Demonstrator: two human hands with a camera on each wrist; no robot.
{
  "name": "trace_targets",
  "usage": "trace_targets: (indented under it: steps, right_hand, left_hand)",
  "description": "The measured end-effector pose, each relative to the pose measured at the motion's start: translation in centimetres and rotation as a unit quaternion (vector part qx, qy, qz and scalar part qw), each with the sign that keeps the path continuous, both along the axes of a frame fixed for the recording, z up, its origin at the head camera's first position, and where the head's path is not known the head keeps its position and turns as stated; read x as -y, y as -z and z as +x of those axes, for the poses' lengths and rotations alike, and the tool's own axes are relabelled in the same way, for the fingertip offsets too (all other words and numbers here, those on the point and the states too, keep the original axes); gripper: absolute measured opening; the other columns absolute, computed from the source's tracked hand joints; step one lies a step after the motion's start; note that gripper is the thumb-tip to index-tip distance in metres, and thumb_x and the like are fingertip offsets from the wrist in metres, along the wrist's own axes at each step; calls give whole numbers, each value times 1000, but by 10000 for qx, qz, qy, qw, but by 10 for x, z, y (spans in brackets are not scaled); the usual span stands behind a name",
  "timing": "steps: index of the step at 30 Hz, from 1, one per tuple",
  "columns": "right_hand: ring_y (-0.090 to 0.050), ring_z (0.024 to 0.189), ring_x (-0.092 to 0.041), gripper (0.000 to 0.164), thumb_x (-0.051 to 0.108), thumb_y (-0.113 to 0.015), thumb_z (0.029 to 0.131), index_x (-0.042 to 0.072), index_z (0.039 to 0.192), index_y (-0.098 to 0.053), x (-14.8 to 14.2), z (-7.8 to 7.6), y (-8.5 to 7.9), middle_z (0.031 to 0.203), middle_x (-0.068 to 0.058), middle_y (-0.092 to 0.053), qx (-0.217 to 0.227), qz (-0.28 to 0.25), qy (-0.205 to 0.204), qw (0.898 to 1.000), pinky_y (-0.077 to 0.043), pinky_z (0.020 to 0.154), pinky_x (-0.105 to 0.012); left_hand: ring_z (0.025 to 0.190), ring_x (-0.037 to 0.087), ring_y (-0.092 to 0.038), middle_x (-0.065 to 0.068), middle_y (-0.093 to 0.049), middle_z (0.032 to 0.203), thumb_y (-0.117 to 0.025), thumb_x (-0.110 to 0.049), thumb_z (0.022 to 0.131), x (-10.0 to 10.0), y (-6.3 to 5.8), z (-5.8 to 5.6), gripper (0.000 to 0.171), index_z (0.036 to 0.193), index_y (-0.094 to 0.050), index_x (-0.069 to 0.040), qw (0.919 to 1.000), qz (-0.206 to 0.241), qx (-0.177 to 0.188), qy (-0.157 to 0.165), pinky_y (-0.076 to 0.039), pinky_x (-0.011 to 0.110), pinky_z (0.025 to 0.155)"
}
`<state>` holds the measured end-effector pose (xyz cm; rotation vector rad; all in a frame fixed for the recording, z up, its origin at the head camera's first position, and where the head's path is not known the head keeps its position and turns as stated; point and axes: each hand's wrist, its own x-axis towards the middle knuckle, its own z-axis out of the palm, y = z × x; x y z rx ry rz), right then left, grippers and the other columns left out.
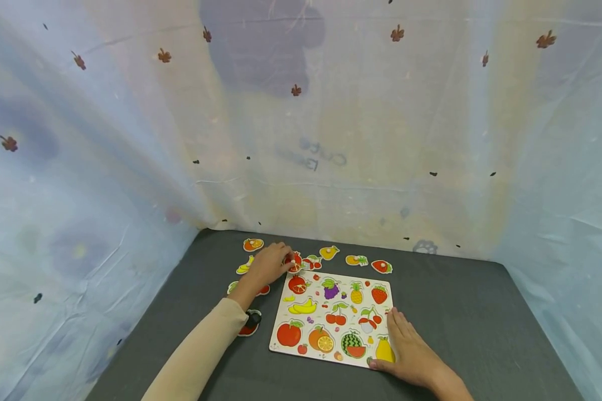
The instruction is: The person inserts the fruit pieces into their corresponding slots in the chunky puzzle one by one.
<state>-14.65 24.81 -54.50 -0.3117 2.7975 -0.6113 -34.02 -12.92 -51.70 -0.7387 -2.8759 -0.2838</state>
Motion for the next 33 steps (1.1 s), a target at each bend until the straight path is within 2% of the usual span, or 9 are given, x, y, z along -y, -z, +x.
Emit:
trace_targets:
  steps: [11, 19, 27, 33]
  right_hand:
    - [-21, 159, -51, 136, 73, -82, 79, -13, 164, -22, -1, 0, 2, 173, -33, -18, -69, -19, -40, 10000, -19, 127, -65]
    - [-20, 160, -50, 136, 74, -82, 79, -12, 165, -21, 0, -1, 2, 173, -33, -17, -8, 15, 10, 10000, -19, 127, -64]
    - [-20, 160, -51, 137, 74, -82, 78, -13, 164, -21, 0, 0, 3, 173, -33, -17, -16, -26, 11, 10000, -19, 127, -65]
    - [-21, 160, -50, 136, 75, -81, 79, -12, 165, -22, -2, 0, 7, 173, -33, -17, -93, 41, -34, 9999, -20, 127, -64]
  left_hand:
    - [84, 14, -56, -5, -63, 97, -82, -35, 98, -1, 5, 12, 18, 104, -73, -22, 9995, -65, -259, 164, -51, 31, 75]
    - [87, 16, -58, -2, -65, 102, -80, -36, 99, -4, 8, 18, 19, 107, -73, -20, 9992, -287, -124, 264, -52, 35, 76]
    - [82, 15, -56, -4, -62, 95, -83, -37, 97, -7, 16, 24, 19, 103, -72, -22, 9992, -327, 85, 218, -50, 34, 73]
    - [80, 15, -55, -5, -60, 91, -83, -38, 96, -10, 19, 27, 20, 99, -71, -22, 9989, -421, -9, 207, -51, 33, 74]
